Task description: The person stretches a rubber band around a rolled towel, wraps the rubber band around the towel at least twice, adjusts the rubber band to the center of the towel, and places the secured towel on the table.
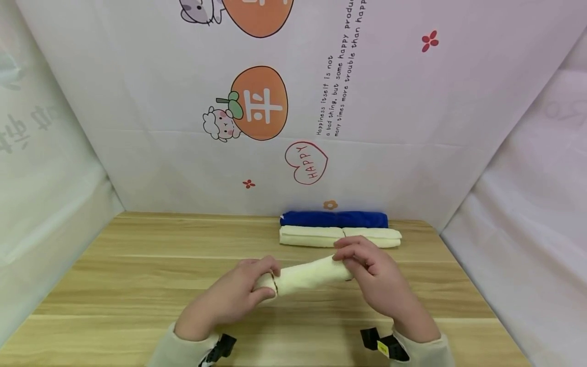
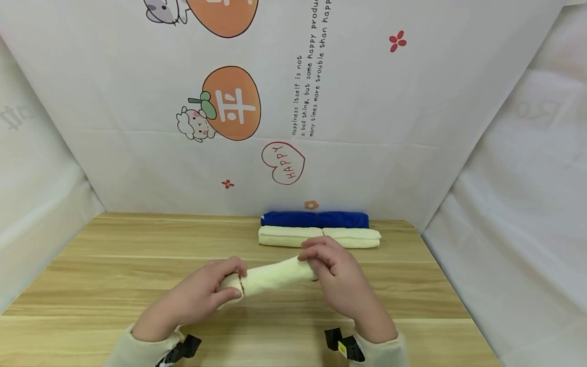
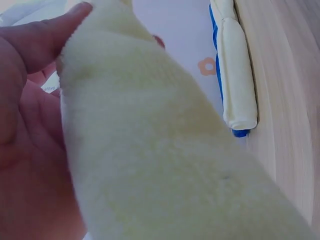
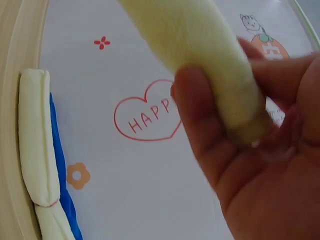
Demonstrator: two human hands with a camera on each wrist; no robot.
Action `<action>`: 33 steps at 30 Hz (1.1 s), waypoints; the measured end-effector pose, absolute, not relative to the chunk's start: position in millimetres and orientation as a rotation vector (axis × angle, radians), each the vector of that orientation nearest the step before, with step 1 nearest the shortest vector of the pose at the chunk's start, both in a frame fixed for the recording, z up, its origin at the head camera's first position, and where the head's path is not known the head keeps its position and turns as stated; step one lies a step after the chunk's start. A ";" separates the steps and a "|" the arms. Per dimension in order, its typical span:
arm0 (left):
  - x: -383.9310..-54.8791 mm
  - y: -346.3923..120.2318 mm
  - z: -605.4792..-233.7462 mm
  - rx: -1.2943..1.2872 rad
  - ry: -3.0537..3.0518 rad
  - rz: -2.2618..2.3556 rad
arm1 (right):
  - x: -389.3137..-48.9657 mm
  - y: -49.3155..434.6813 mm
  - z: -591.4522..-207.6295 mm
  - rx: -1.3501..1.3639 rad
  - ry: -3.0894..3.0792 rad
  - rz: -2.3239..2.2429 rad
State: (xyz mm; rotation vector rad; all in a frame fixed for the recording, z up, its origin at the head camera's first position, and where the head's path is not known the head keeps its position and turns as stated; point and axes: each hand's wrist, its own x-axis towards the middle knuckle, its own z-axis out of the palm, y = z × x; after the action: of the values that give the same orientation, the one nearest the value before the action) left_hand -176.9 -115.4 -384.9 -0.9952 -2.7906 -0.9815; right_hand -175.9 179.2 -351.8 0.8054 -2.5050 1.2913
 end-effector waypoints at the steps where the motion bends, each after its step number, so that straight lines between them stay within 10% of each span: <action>1: -177.4 -116.2 -384.9 -1.000 -2.795 -0.999 | -176.0 181.2 -351.3 0.853 -2.508 1.290; 33: -176.9 -115.6 -384.9 -1.233 -2.589 -0.862 | -173.9 173.1 -342.1 0.071 -2.633 1.621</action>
State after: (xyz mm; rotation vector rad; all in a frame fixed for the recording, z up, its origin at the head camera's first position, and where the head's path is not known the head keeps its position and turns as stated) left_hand -176.9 -115.6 -384.9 -1.2328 -2.5890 -0.8616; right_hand -173.9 173.1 -342.1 0.0715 -2.6325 1.6206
